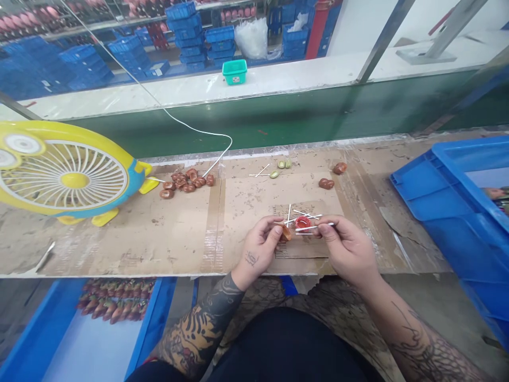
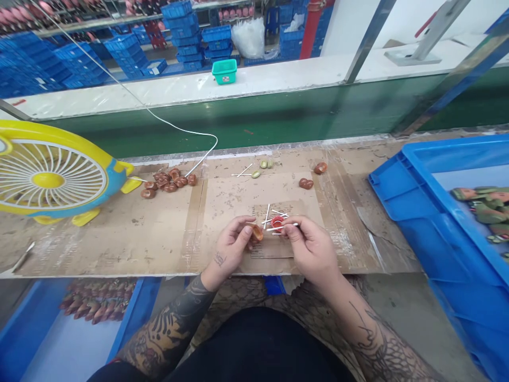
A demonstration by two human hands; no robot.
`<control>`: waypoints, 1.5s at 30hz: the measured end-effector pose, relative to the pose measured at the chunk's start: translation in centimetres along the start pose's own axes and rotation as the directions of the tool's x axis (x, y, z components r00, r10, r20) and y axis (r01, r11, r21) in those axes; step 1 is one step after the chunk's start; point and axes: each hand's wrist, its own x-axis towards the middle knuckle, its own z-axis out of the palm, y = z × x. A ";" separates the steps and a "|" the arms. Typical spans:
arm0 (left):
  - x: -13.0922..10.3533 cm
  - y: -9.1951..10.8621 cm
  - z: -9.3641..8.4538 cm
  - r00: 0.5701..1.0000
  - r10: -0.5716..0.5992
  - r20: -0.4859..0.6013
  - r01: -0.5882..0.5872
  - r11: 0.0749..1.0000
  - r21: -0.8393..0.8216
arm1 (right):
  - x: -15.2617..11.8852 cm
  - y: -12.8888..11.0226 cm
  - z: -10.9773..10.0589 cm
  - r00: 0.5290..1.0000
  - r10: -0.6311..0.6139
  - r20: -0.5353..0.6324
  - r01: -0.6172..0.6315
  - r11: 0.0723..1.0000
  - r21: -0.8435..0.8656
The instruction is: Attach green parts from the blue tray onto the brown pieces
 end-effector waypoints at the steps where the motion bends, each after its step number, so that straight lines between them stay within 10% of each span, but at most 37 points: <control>1: 0.1 -0.1 -0.2 1.000 -0.005 -0.022 0.006 1.000 0.019 | 0.2 0.4 -0.1 1.000 0.013 -0.021 -0.014 0.999 -0.035; 6: 0.5 0.2 -0.9 0.994 -0.104 0.031 0.106 0.991 -0.079 | 1.5 2.7 0.0 0.996 -0.056 0.064 0.071 0.959 -0.273; 20: 0.8 0.2 -0.3 0.990 -0.045 0.132 0.052 0.997 -0.050 | 0.9 1.7 -1.2 0.999 -0.033 0.018 0.036 0.974 -0.222; 30: 0.4 0.8 0.3 0.982 -0.045 0.184 0.062 0.994 -0.090 | 0.0 -0.9 0.3 0.994 0.091 0.067 -0.106 0.954 0.281; 45: 0.2 0.5 0.0 0.996 -0.044 0.079 0.050 0.996 -0.072 | 0.6 2.2 0.2 0.998 0.023 -0.058 -0.026 0.999 -0.035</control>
